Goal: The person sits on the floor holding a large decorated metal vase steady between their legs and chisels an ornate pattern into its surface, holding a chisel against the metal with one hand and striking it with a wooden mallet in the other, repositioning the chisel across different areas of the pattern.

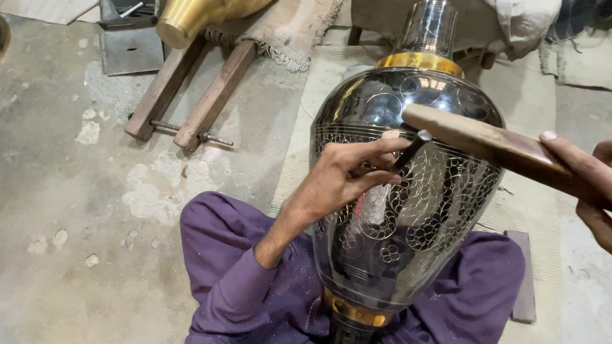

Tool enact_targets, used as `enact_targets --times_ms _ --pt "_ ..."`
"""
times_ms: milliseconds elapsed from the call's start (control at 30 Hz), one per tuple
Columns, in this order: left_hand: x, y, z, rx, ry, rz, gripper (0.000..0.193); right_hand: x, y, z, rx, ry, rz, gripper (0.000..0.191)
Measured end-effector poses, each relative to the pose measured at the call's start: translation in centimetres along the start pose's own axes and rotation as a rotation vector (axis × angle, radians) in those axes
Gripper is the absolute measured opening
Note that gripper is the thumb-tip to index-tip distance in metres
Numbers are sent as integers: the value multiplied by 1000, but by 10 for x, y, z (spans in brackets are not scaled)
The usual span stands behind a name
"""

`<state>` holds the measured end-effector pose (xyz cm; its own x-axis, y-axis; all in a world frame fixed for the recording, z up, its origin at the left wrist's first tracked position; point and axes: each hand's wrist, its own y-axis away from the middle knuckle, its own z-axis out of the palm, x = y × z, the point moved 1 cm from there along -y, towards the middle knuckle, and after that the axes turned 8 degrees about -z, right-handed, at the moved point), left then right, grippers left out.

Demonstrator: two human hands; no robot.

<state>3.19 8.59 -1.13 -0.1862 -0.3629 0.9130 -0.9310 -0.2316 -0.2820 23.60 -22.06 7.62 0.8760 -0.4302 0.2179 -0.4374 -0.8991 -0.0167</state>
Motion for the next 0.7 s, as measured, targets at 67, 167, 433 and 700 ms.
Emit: enact_targets --times_ms 67,167,433,700 --pt "5 1 -1 -15 -6 -7 54 6 6 11 23 -138 5 99" --pt "9 2 -2 -7 -23 22 55 18 7 15 16 -120 5 91" --pt "4 8 3 36 -84 17 51 13 -18 -7 141 -325 -92 81" --pt "-5 20 20 249 65 -54 46 -36 -64 -78 282 -84 -348 85"
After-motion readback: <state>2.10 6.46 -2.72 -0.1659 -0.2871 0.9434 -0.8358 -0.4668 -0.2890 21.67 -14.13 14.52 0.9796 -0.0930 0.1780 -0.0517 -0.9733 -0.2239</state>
